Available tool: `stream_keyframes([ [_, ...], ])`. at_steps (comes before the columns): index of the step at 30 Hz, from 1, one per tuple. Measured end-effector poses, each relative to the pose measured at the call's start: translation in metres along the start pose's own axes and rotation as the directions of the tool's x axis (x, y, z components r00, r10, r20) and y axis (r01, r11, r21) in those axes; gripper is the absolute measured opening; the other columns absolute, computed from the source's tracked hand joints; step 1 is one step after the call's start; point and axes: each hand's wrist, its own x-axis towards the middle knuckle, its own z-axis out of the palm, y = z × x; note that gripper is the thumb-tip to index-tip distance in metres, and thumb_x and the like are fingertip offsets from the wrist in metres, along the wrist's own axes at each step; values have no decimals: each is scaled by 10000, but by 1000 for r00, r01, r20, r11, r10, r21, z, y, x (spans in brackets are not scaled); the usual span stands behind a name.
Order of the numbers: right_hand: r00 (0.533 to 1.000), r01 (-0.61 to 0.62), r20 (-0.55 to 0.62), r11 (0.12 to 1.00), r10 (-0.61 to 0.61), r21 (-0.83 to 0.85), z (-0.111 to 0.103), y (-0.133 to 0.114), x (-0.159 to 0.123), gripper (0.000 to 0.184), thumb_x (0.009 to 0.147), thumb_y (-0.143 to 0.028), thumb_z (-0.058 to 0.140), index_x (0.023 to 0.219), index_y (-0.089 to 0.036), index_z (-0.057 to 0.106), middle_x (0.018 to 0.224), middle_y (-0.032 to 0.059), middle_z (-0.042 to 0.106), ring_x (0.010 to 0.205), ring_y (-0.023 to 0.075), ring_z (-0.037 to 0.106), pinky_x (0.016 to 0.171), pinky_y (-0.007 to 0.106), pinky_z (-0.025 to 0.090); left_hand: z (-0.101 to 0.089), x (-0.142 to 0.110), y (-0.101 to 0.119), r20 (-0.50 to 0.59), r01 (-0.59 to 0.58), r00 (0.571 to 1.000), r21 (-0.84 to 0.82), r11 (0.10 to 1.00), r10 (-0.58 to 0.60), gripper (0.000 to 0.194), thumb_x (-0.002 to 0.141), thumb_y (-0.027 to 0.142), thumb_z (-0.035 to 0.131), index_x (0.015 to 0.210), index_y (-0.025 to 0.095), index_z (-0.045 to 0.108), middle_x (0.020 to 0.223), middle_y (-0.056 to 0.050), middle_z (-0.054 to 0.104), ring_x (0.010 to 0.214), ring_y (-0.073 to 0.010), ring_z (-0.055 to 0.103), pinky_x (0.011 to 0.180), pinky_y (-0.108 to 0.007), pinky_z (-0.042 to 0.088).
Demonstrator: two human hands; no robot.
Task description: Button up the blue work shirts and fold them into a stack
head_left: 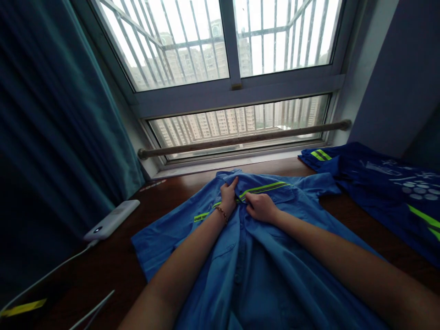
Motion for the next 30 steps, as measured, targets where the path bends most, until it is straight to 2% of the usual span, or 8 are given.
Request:
stream_keyframes([
  [2,999,-45,-20,999,46,16,0,0,0,227,739,-206,395,939,-154,490,825,59,622,751,179,588,655,245,388,0,1,-1,-8,2,1000,10,1000,-2,278,533,310,741,705,136,611,672,-14,649,551,-125,584,613,-284,481],
  [5,996,-71,-56,997,73,45,1,0,-1,392,739,-212,387,1125,-147,421,881,64,625,754,187,597,656,252,401,0,2,-1,-2,-3,1000,17,1000,3,265,531,306,741,686,140,605,664,-6,645,530,-115,573,601,-276,478],
  [8,997,-70,-25,997,70,22,2,1,0,514,742,-221,388,1252,-166,345,920,80,631,785,203,604,686,272,410,1,0,1,-3,-18,1000,-6,1000,18,257,539,307,737,691,144,608,654,4,639,546,-113,578,635,-281,481],
  [12,996,-81,40,997,81,-10,3,2,1,489,746,-240,400,1234,-199,412,927,101,638,831,223,605,723,293,413,3,-3,3,10,-16,1000,-6,1000,16,253,555,314,729,702,142,616,662,-4,642,586,-128,593,672,-296,486],
  [20,982,-176,60,984,176,-14,3,0,2,465,767,-231,392,1230,-209,435,958,111,635,863,228,601,749,304,412,2,-3,3,-24,-44,999,92,995,46,248,579,355,699,615,146,571,611,10,617,564,-121,569,617,-271,476],
  [26,987,-150,57,988,151,-24,3,0,1,560,779,-234,366,1334,-208,298,947,108,637,830,226,605,723,309,419,4,-4,6,8,-8,1000,34,999,8,227,586,326,697,675,150,586,655,11,625,555,-109,563,607,-260,474],
  [30,986,-161,37,987,161,7,6,-1,1,569,762,-240,391,1326,-225,320,916,100,640,815,234,602,709,315,423,5,-6,9,-3,3,1000,21,1000,-3,225,603,328,688,659,150,564,621,17,608,517,-98,548,554,-236,463],
])
